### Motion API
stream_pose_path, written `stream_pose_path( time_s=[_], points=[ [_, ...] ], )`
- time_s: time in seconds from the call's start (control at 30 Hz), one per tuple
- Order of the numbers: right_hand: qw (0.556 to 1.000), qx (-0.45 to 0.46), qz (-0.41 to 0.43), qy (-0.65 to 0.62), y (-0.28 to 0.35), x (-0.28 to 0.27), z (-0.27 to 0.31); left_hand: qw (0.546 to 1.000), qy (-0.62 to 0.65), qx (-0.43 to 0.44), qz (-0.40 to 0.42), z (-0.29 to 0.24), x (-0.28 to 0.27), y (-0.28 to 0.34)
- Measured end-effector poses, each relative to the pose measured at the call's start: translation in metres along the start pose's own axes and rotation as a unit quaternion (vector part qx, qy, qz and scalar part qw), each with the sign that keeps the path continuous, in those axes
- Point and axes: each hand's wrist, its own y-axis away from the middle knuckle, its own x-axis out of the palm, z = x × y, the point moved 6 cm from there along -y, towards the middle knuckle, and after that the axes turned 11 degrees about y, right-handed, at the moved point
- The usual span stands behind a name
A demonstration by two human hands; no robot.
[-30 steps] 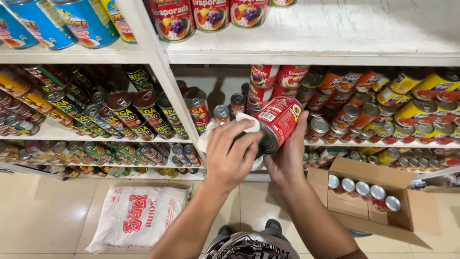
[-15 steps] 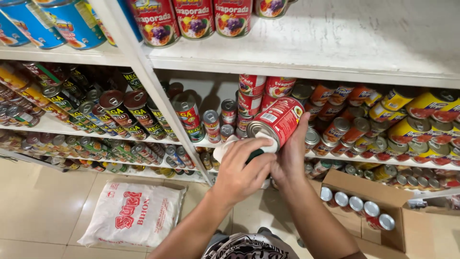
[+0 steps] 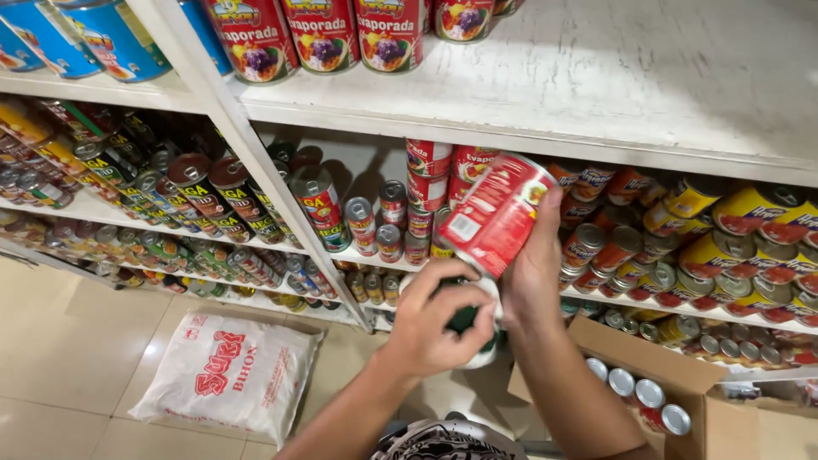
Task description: Cleaning canned goods with a cloth and organizing them onto grocery store shelves.
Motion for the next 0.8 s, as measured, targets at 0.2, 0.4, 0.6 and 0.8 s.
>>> stream_pose_path(
  time_s=[0.2, 0.4, 0.6, 0.8],
  points=[
    [0.981, -0.137, 0.133, 0.02, -0.013, -0.006, 0.02, 0.954, 0.172, -0.224, -0.103, 0.017, 0.006, -0.003],
    [0.963, -0.11, 0.23, 0.09, -0.014, -0.006, 0.035, 0.934, 0.23, -0.238, -0.133, 0.026, 0.011, -0.007],
    [0.923, -0.099, 0.335, 0.164, -0.021, -0.009, 0.056, 0.599, 0.698, -0.348, -0.182, 0.043, 0.04, 0.012],
    [0.871, -0.113, 0.42, 0.228, -0.038, -0.019, 0.056, 0.445, 0.814, -0.373, 0.003, 0.021, 0.064, -0.014]
  ],
)
